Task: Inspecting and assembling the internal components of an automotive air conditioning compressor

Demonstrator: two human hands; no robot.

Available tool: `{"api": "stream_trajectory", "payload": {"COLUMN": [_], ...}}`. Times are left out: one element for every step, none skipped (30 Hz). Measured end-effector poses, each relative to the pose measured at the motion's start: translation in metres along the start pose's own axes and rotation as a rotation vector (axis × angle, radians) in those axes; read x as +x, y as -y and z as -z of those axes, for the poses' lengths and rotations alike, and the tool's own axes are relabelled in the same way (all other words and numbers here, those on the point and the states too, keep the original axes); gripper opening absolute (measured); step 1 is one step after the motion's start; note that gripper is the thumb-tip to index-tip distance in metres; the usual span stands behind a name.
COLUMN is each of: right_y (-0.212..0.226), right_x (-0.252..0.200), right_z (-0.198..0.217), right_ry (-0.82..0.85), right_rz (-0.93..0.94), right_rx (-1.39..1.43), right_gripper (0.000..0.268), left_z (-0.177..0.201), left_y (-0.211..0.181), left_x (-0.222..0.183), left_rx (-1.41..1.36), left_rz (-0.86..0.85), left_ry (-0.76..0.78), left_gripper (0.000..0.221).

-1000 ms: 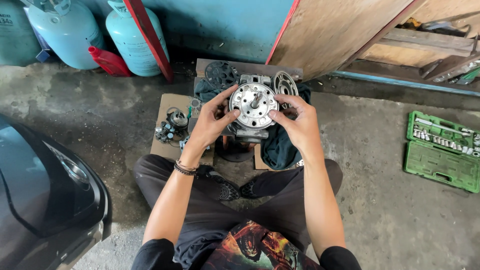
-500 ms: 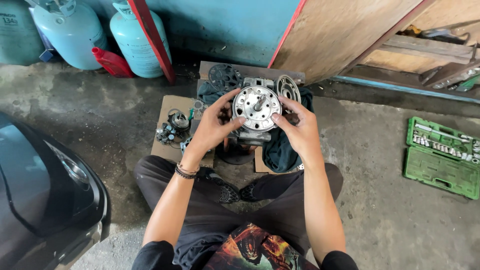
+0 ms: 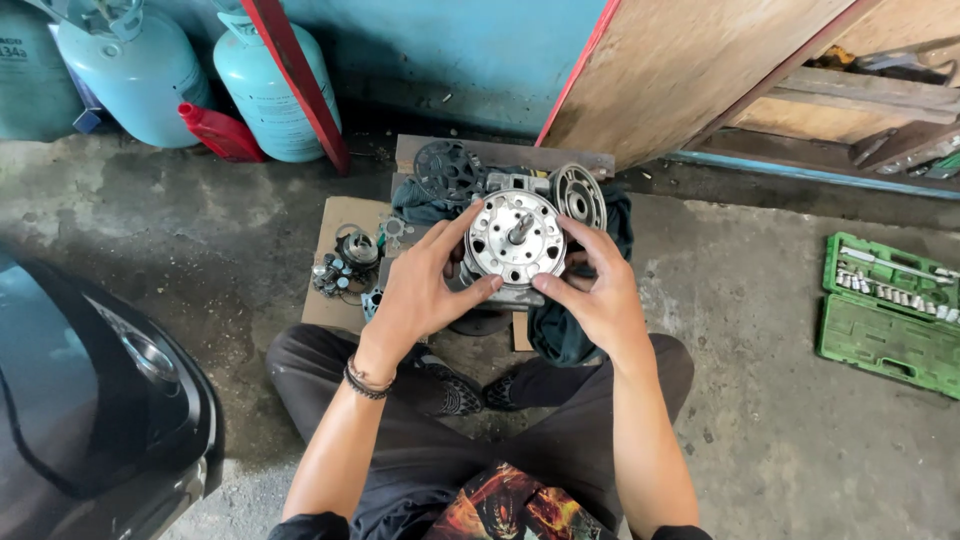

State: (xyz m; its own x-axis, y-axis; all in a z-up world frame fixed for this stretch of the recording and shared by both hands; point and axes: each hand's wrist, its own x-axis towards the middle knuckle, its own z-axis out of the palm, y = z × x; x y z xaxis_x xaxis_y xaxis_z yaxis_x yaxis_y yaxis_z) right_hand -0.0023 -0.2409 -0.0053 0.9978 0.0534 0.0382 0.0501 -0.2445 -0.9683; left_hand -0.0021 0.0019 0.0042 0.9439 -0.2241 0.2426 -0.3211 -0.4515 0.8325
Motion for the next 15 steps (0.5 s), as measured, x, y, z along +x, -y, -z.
{"api": "stream_trajectory", "payload": {"right_y": [0.002, 0.004, 0.007, 0.005, 0.003, 0.001, -0.003, -0.007, -0.011, -0.013, -0.015, -0.017, -0.015, -0.013, -0.01], "right_x": [0.0, -0.001, -0.001, -0.002, -0.002, -0.002, 0.0, 0.001, 0.002, 0.003, 0.003, 0.003, 0.003, 0.003, 0.003], "right_z": [-0.001, -0.001, -0.001, -0.001, -0.001, -0.002, -0.002, -0.002, -0.002, -0.002, -0.002, -0.002, -0.004, -0.006, -0.008], "right_ry": [-0.002, -0.005, -0.008, -0.009, -0.014, -0.019, -0.02, -0.024, -0.027, -0.029, -0.031, -0.033, -0.033, -0.04, -0.046], "right_rz": [-0.002, -0.003, -0.004, -0.006, -0.014, -0.021, -0.023, -0.023, -0.023, -0.025, -0.033, -0.041, -0.043, -0.05, -0.057], "right_rx": [0.001, 0.0, -0.002, -0.001, 0.018, 0.037, 0.039, 0.045, 0.052, 0.051, 0.061, 0.071, 0.072, 0.104, 0.137], "right_gripper": [0.079, 0.08, 0.081, 0.081, 0.083, 0.085, 0.085, 0.087, 0.088, 0.088, 0.089, 0.089, 0.089, 0.089, 0.088], "left_z": [0.0, 0.0, 0.0, 0.0, -0.001, -0.001, -0.002, -0.002, -0.002, -0.004, -0.005, -0.006, -0.006, -0.006, -0.007], "left_y": [0.002, 0.004, 0.006, 0.007, 0.007, 0.007, 0.007, 0.006, 0.006, 0.008, 0.009, 0.01, 0.01, 0.01, 0.01], "left_x": [0.002, 0.003, 0.004, 0.004, 0.004, 0.004, 0.005, 0.006, 0.006, 0.007, 0.007, 0.006, 0.007, 0.008, 0.008], "left_rx": [0.0, -0.011, -0.023, -0.023, -0.058, -0.093, -0.093, -0.147, -0.201, -0.202, -0.24, -0.276, -0.277, -0.338, -0.4], "left_rz": [0.0, 0.002, 0.004, 0.006, 0.01, 0.014, 0.016, 0.018, 0.021, 0.021, 0.024, 0.028, 0.03, 0.03, 0.031], "left_ry": [0.003, 0.014, 0.024, 0.027, 0.022, 0.017, 0.02, 0.015, 0.011, 0.013, 0.004, -0.005, -0.003, 0.004, 0.011], "left_gripper": [0.083, 0.084, 0.086, 0.086, 0.086, 0.086, 0.086, 0.086, 0.085, 0.085, 0.085, 0.086, 0.086, 0.085, 0.085]}}
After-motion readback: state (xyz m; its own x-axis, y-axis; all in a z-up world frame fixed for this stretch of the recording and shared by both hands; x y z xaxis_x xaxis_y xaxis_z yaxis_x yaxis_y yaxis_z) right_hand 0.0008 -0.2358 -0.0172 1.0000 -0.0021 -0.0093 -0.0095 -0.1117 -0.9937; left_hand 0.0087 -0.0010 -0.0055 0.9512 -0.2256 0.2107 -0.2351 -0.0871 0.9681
